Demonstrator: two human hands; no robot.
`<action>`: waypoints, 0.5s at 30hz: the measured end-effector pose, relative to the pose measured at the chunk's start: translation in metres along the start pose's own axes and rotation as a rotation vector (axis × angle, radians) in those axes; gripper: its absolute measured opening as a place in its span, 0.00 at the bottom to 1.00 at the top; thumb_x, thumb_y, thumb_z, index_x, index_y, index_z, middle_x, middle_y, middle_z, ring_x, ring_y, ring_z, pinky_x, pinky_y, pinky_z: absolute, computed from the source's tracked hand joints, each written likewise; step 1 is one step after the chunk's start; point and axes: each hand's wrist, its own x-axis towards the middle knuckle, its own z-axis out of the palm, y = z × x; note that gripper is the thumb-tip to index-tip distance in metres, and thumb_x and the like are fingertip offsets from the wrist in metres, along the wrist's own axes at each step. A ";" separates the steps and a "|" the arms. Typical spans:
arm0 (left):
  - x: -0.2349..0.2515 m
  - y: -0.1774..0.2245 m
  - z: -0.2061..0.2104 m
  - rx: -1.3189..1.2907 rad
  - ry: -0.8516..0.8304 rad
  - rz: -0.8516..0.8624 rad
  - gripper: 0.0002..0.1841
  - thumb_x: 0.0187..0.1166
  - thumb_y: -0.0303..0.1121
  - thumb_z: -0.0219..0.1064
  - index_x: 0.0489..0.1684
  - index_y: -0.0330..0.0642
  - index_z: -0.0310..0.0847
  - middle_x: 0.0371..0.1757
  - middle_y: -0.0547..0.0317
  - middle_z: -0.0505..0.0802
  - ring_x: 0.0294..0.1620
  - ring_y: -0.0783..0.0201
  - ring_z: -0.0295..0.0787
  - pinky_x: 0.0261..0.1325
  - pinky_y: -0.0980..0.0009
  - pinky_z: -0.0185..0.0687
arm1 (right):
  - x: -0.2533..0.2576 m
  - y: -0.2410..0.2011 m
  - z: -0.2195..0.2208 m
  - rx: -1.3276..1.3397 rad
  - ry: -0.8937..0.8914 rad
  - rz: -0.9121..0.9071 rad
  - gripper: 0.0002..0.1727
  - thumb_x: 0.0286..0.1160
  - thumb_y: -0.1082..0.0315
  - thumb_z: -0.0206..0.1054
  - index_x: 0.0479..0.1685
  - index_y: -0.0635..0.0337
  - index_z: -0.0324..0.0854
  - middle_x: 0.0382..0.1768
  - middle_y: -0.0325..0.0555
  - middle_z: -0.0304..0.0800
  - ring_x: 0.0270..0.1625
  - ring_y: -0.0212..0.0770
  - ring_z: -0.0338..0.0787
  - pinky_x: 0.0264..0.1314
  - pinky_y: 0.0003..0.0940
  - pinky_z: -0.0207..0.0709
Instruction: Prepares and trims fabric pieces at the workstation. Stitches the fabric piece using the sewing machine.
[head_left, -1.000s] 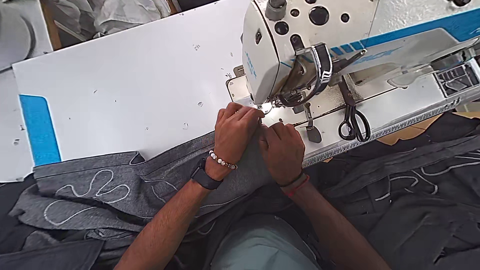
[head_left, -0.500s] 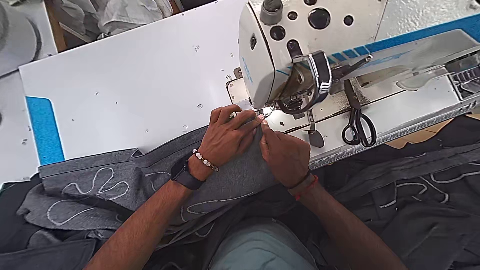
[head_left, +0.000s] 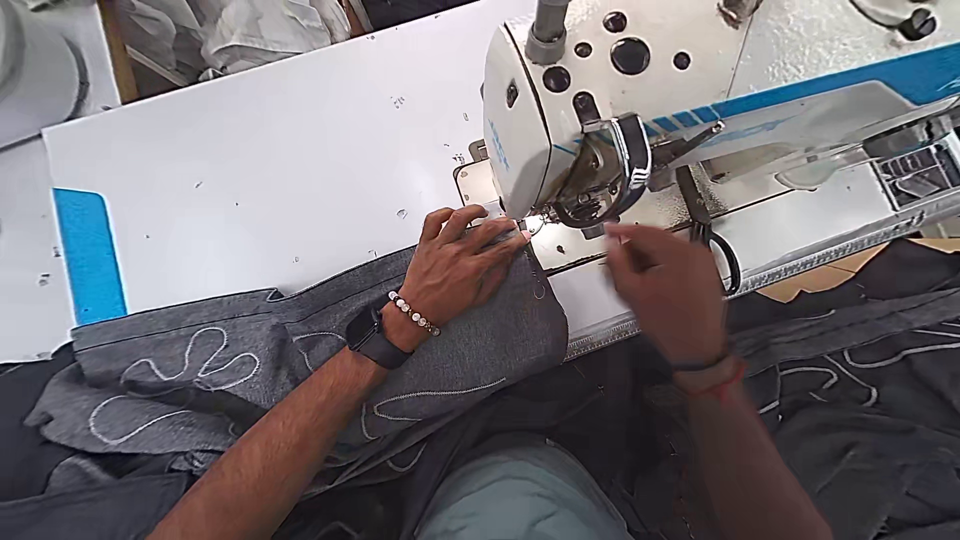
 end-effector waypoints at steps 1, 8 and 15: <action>-0.001 0.001 0.000 0.007 0.000 -0.015 0.19 0.86 0.43 0.57 0.70 0.67 0.88 0.69 0.67 0.90 0.74 0.55 0.77 0.78 0.52 0.59 | 0.006 0.018 -0.018 -0.056 0.078 0.074 0.18 0.88 0.59 0.59 0.65 0.55 0.88 0.46 0.55 0.93 0.40 0.55 0.92 0.39 0.59 0.85; 0.000 0.001 0.006 0.054 0.017 -0.068 0.19 0.85 0.45 0.57 0.70 0.69 0.88 0.68 0.67 0.91 0.74 0.54 0.77 0.78 0.51 0.60 | 0.027 0.121 -0.043 -0.380 0.386 0.192 0.21 0.89 0.58 0.48 0.64 0.54 0.85 0.65 0.59 0.87 0.68 0.66 0.85 0.64 0.69 0.74; 0.000 0.001 0.008 0.014 0.049 -0.060 0.20 0.84 0.43 0.58 0.69 0.69 0.88 0.66 0.67 0.91 0.72 0.56 0.78 0.76 0.54 0.63 | 0.030 0.127 -0.006 -0.342 0.334 0.278 0.21 0.86 0.58 0.52 0.64 0.60 0.83 0.65 0.63 0.85 0.65 0.67 0.86 0.57 0.69 0.78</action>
